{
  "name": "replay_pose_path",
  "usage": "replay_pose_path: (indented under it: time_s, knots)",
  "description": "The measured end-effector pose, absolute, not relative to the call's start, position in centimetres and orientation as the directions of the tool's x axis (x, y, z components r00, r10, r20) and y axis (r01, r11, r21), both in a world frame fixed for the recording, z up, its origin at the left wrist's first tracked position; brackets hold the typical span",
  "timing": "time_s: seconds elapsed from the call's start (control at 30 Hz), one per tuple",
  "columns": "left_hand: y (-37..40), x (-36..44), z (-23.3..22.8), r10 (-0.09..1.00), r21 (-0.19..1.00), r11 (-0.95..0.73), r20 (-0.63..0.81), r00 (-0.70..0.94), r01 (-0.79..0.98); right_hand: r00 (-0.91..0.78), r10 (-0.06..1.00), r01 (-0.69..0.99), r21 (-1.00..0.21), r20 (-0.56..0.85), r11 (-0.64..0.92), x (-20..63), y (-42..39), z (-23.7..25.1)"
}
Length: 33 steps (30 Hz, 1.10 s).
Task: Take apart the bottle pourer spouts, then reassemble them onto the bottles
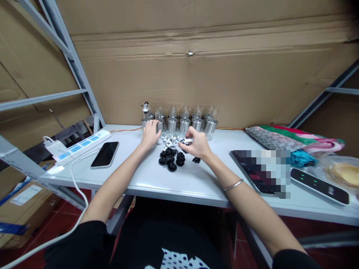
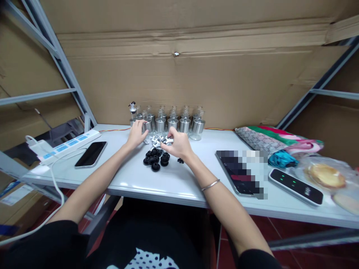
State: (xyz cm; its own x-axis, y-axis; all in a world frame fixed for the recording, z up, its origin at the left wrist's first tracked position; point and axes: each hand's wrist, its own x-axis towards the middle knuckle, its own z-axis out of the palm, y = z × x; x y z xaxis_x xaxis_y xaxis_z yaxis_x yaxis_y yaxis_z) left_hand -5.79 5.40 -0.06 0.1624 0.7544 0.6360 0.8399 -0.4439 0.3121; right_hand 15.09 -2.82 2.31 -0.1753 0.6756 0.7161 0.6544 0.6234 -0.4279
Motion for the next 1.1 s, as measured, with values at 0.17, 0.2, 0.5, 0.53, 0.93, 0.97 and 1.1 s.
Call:
replay_pose_path:
  time_s: [0.17, 0.2, 0.5, 0.53, 0.93, 0.97, 1.1]
  knots:
    - [7.0, -5.5, 0.5, 0.695, 0.383, -0.476, 0.715, 0.073, 0.792, -0.169, 0.685, 0.622, -0.462, 0.709, 0.632, 15.2, -2.7, 2.3]
    - [7.4, -5.5, 0.6, 0.694, 0.391, -0.489, 0.716, 0.076, 0.780, -0.168, 0.684, 0.618, -0.465, 0.709, 0.634, 15.2, -2.7, 2.3]
    - [7.4, -5.1, 1.3, 0.614, 0.282, -0.679, 0.724, 0.313, 0.678, -0.124, 0.711, 0.550, -0.548, 0.693, 0.630, 15.2, -2.8, 2.6]
    - [7.0, -5.0, 1.8, 0.581, 0.243, -0.684, 0.752, 0.311, 0.688, -0.105, 0.713, 0.541, -0.562, 0.693, 0.626, 15.3, -2.8, 2.6]
    - [-5.7, -0.8, 6.9, 0.493, 0.385, -0.849, 0.825, 0.278, 0.363, 0.085, 0.681, 0.484, -0.627, 0.728, 0.610, 15.9, -2.6, 3.1]
    - [-6.8, -0.4, 6.3, 0.512, 0.423, -0.852, 0.796, 0.323, 0.308, 0.097, 0.676, 0.479, -0.630, 0.730, 0.612, 16.0, -2.6, 3.2]
    - [-9.4, 0.3, 3.5, 0.472, 0.429, -0.881, 0.778, 0.414, 0.198, 0.106, 0.678, 0.468, -0.638, 0.727, 0.611, 15.8, -2.7, 3.2]
